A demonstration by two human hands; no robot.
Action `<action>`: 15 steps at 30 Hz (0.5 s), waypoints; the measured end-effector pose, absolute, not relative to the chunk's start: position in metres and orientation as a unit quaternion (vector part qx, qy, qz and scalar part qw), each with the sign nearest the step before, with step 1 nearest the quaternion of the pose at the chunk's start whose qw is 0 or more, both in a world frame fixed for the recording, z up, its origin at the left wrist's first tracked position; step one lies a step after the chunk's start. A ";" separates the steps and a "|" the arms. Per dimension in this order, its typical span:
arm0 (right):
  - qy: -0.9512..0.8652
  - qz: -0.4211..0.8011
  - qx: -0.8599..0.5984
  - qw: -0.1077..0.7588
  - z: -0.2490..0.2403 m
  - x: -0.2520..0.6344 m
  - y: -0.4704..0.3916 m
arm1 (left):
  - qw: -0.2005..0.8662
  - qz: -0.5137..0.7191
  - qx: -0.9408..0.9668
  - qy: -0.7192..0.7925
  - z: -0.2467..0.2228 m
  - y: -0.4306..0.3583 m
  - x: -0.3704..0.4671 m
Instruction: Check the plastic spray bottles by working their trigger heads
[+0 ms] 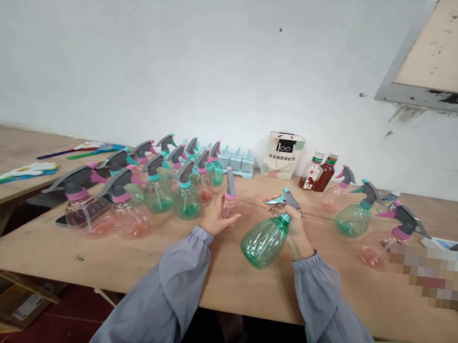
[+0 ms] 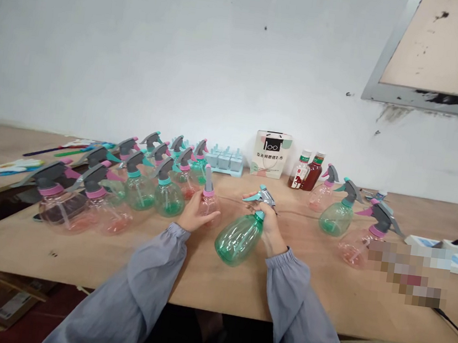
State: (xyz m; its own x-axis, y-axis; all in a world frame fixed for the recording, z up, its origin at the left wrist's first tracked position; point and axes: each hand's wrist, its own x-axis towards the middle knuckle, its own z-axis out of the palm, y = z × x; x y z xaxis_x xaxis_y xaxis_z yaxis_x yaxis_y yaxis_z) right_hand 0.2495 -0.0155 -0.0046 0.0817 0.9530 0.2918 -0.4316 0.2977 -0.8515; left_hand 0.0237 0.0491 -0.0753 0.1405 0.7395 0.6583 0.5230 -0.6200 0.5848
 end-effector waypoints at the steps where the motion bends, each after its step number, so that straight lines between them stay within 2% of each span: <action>1: -0.443 0.515 -0.294 0.672 -0.004 0.249 -0.016 | 0.106 0.502 0.748 0.422 -0.075 0.049 0.024; 15: -0.430 0.501 -0.316 0.681 -0.008 0.250 -0.014 | 0.102 0.502 0.750 0.419 -0.074 0.048 0.023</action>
State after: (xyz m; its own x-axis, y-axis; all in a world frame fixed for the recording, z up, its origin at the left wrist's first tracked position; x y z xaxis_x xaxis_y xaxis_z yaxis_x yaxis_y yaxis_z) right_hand 0.2497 -0.0141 -0.0079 0.1280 0.9543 0.2699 -0.4106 0.2987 -0.8615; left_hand 0.0230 0.0483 -0.0740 0.1456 0.7306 0.6671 0.5250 -0.6285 0.5739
